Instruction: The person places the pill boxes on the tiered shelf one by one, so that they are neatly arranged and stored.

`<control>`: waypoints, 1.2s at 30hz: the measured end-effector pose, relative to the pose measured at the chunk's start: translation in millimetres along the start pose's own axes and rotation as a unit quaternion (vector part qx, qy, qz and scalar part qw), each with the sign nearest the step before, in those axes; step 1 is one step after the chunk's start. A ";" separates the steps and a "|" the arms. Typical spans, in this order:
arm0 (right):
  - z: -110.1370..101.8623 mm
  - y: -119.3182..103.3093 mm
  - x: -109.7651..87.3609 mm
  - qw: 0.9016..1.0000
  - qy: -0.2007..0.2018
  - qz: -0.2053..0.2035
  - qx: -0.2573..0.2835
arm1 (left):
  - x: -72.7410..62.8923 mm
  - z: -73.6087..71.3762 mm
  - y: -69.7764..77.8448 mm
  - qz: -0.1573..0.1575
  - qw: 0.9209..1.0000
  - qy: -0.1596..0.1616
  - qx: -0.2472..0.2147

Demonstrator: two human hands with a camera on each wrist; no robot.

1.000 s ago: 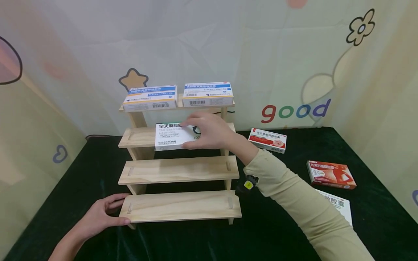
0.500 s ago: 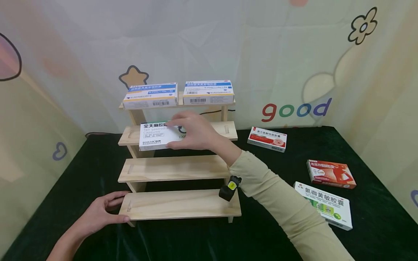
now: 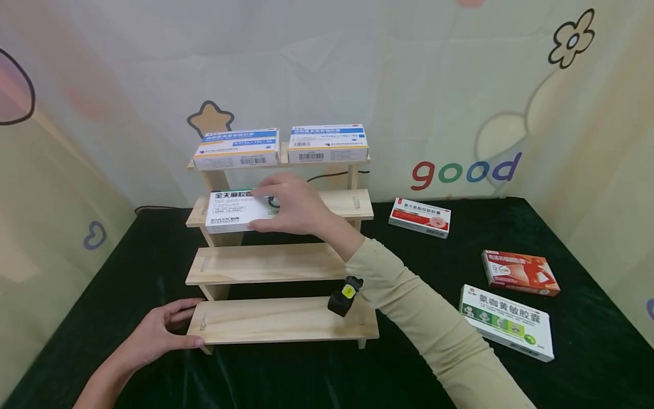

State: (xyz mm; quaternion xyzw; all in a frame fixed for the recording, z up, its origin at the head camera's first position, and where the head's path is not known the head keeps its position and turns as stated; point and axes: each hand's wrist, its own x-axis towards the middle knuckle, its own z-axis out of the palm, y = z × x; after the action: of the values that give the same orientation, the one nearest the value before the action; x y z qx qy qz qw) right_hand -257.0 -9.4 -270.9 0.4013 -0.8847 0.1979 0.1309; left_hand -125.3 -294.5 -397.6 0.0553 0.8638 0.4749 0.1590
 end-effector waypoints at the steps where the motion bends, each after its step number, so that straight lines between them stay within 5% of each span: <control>1: 1.0 -0.7 0.7 1.000 0.001 0.001 -0.001 | 0.0 0.0 0.2 0.000 1.000 0.000 0.000; 19: 17.2 -7.6 12.9 0.999 0.036 0.007 0.026 | 0.7 -0.7 -1.3 -0.005 1.000 -0.004 -0.011; 36: 20.7 -12.1 19.0 0.999 0.013 0.030 0.008 | -0.2 -0.5 -0.3 -0.010 1.000 -0.006 -0.021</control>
State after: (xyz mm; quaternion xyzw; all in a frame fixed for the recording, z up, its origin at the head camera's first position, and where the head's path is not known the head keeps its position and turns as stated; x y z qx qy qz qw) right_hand -261.6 -38.6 -278.9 0.3734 -0.8929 0.2136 0.1329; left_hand -125.3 -295.2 -397.6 0.0459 0.8531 0.4913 0.1697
